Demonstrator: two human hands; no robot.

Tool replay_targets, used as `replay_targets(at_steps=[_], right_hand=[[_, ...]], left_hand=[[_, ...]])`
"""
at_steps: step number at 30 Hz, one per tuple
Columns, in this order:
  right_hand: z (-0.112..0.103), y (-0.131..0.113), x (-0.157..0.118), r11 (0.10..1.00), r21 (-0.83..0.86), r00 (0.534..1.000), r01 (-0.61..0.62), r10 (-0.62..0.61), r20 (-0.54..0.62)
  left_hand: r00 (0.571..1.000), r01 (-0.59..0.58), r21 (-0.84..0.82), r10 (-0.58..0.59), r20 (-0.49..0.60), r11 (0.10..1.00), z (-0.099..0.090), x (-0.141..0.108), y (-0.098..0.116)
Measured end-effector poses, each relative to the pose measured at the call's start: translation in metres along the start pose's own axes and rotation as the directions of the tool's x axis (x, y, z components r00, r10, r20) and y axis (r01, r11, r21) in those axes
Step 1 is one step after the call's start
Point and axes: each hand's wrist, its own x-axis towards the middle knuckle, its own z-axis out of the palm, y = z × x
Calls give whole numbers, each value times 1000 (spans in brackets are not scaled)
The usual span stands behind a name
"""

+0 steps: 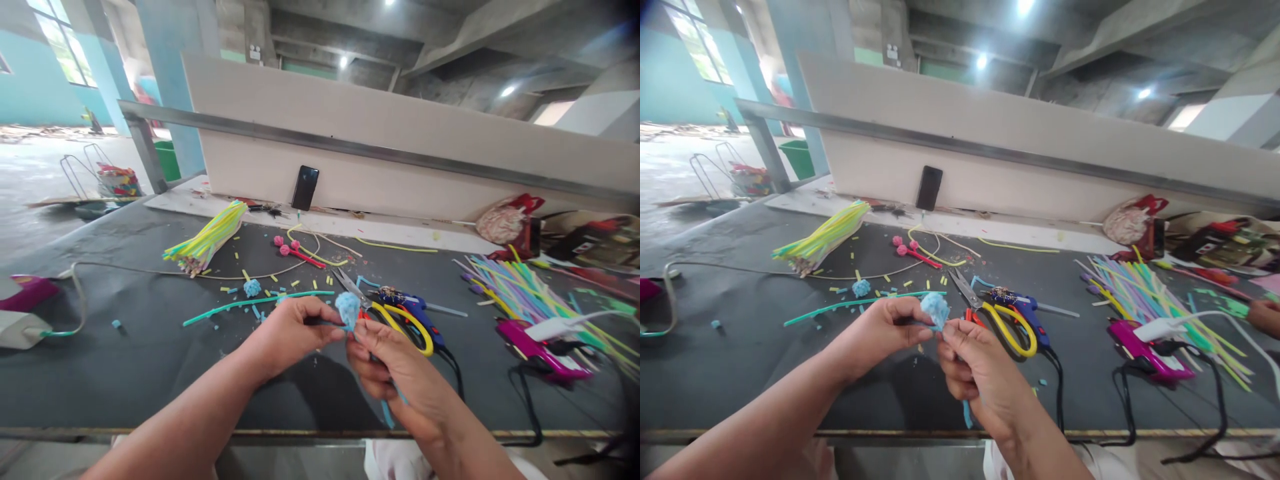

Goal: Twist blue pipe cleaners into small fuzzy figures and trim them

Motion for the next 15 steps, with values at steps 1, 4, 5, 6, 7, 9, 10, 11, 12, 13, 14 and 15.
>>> replay_targets(at_steps=[1, 4, 5, 6, 7, 9, 10, 11, 12, 13, 14, 15], right_hand=[[0, -1, 1, 999, 27, 1000, -16, 16, 3], [0, -1, 2, 992, 101, 997, -71, 69, 27], [0, 0, 2, 989, 120, 996, -84, 79, 39], [0, 0, 2, 986, 135, 995, -93, 87, 49], [0, 1, 2, 984, 148, 994, -100, 92, 56], [0, 2, 2, 981, 162, 993, -109, 99, 67], [1, 3, 2, 980, 165, 992, -111, 100, 72], [1, 3, 2, 980, 166, 992, -109, 97, 77], [1, 3, 2, 981, 162, 992, -104, 91, 84], [1, 3, 2, 983, 156, 993, -96, 82, 90], [1, 3, 2, 986, 147, 993, -84, 71, 93], [1, 3, 2, 988, 137, 994, -71, 58, 94]], left_hand=[[999, 43, -74, -41, 16, 996, 1, 0, 0], [992, 91, -178, -74, 99, 980, 1, 0, 0], [990, 93, -197, -69, 123, 976, 1, 0, 0], [987, 98, -219, -67, 145, 971, 0, 0, -1], [985, 104, -247, -66, 157, 963, 0, 0, -2], [983, 122, -303, -73, 170, 945, 0, 0, -2], [982, 130, -322, -78, 171, 938, 0, 0, -3], [982, 134, -336, -80, 168, 932, 0, 0, -3], [983, 133, -344, -80, 163, 929, 0, 0, -3], [984, 129, -346, -78, 159, 929, 0, 0, -3], [985, 124, -343, -75, 154, 931, 0, 0, -3], [986, 118, -335, -71, 149, 935, 0, 0, -4]])
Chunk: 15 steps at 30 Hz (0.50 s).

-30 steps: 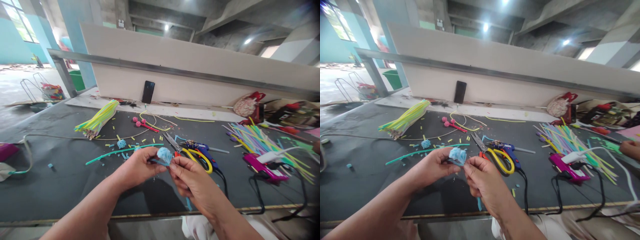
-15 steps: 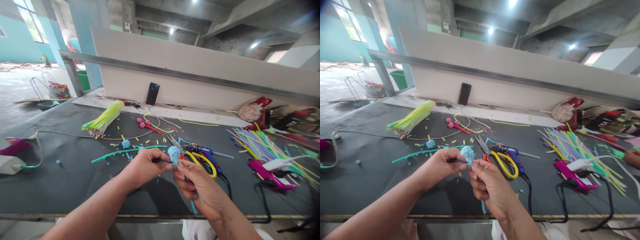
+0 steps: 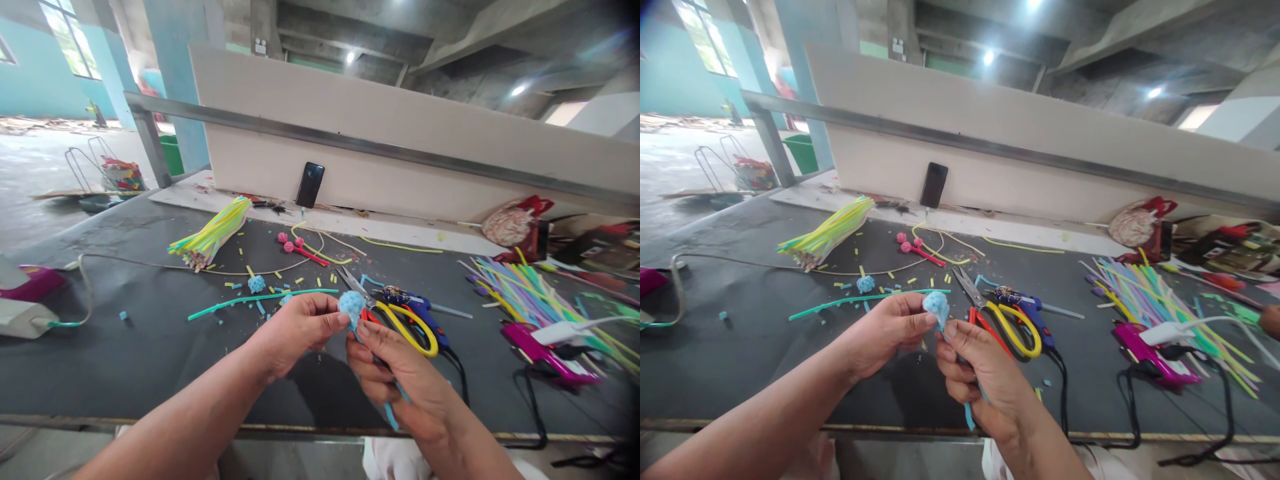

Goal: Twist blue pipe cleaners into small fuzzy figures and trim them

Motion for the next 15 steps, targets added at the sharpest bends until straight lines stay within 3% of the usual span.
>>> replay_targets(at_steps=[15], right_hand=[[1, 6, -2, 995, -55, 996, 79, -81, -38]], left_hand=[[995, -20, 176, 36, -92, 984, 1, 0, 4]])
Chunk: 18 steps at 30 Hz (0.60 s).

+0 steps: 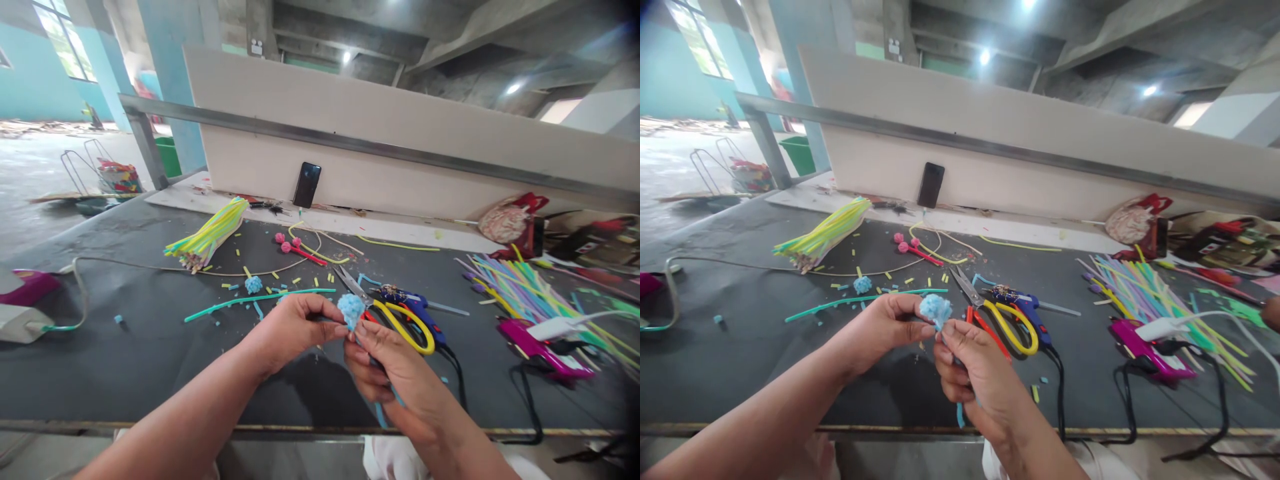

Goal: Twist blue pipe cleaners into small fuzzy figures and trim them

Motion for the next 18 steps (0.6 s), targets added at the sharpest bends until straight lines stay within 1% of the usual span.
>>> replay_targets(at_steps=[2, 5, 9, 11, 13, 14, 15, 16, 18], right_hand=[[0, 1, -1, 1000, -14, 1000, 10, -10, 9], [1, 1, -3, 999, -46, 999, 10, -9, 33], [0, -3, -8, 995, -103, 997, -7, 15, 79], [-1, -4, -10, 985, -171, 995, -16, 33, 97], [-1, -5, -12, 954, -299, 993, -4, 39, 110], [-1, -5, -13, 920, -392, 994, 16, 30, 109], [0, -5, -14, 866, -498, 995, 43, 9, 103], [1, -3, -15, 789, -610, 995, 76, -19, 100], [4, 2, -17, 576, -805, 990, 144, -94, 110]], left_hand=[[1000, -18, 53, 17, 6, 998, -1, 0, 2], [997, -77, 125, 76, 17, 989, -3, -2, 3], [989, -145, 266, 137, 50, 953, -9, -5, 4], [987, -159, 306, 140, 83, 939, -12, -6, 6], [979, -178, 351, 131, 154, 919, -17, -8, 10], [972, -190, 393, 117, 202, 900, -19, -8, 13], [962, -203, 448, 92, 256, 871, -21, -8, 17], [949, -219, 511, 59, 310, 831, -23, -8, 22], [915, -249, 644, -42, 401, 723, -23, -7, 33]])
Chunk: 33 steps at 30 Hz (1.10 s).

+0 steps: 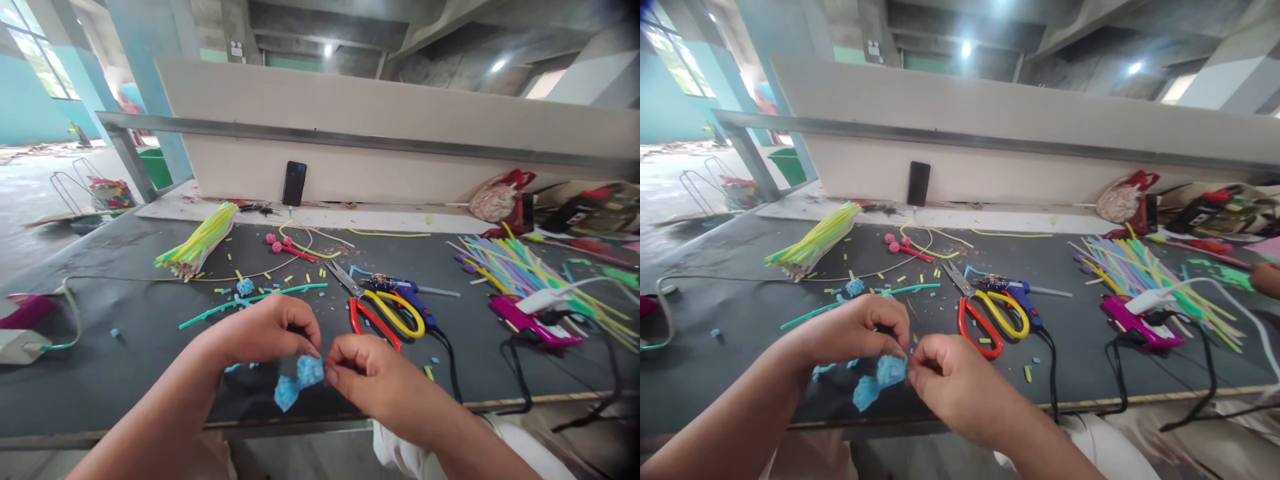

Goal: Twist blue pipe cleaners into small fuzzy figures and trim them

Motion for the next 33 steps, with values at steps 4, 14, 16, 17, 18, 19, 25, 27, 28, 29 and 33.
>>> replay_targets(at_steps=[4, 14, 16, 17, 18, 19, 25, 27, 28, 29, 33], right_hand=[[15, 6, 1, 928, -359, 981, 105, -155, -113], [17, 10, 20, 788, 614, 922, 45, 203, -329], [22, 6, 16, 602, 795, 940, 75, 224, -258], [24, 5, 14, 516, 851, 946, 100, 217, -242], [26, 3, 11, 433, 893, 952, 120, 206, -228], [28, 2, 8, 356, 926, 960, 127, 190, -205], [32, 5, 3, 143, 989, 999, 28, 42, -34], [34, 8, 4, 168, 985, 998, 28, 43, -36], [36, 9, 5, 203, 979, 997, 35, 54, -46], [38, 9, 5, 250, 967, 996, 41, 64, -59], [37, 9, 6, 507, 862, 997, 22, 49, -55]], left_hand=[[986, 38, 478, -110, 124, 878, 1, 8, 33], [773, 216, 733, 346, -532, 645, 89, 2, 17], [639, 91, 741, 532, -556, 665, 98, -3, 7], [590, 53, 718, 558, -584, 694, 100, -6, 4], [553, 25, 667, 546, -629, 744, 102, -7, 3], [532, 21, 581, 484, -695, 813, 102, -8, 4], [589, 133, -69, -135, -796, 989, 87, -7, 13], [663, 129, -80, -146, -734, 988, 83, -8, 14], [687, 133, -81, -150, -711, 988, 81, -9, 14], [700, 139, -87, -160, -696, 986, 80, -10, 14], [670, 200, -101, -212, -711, 975, 77, -15, 13]])
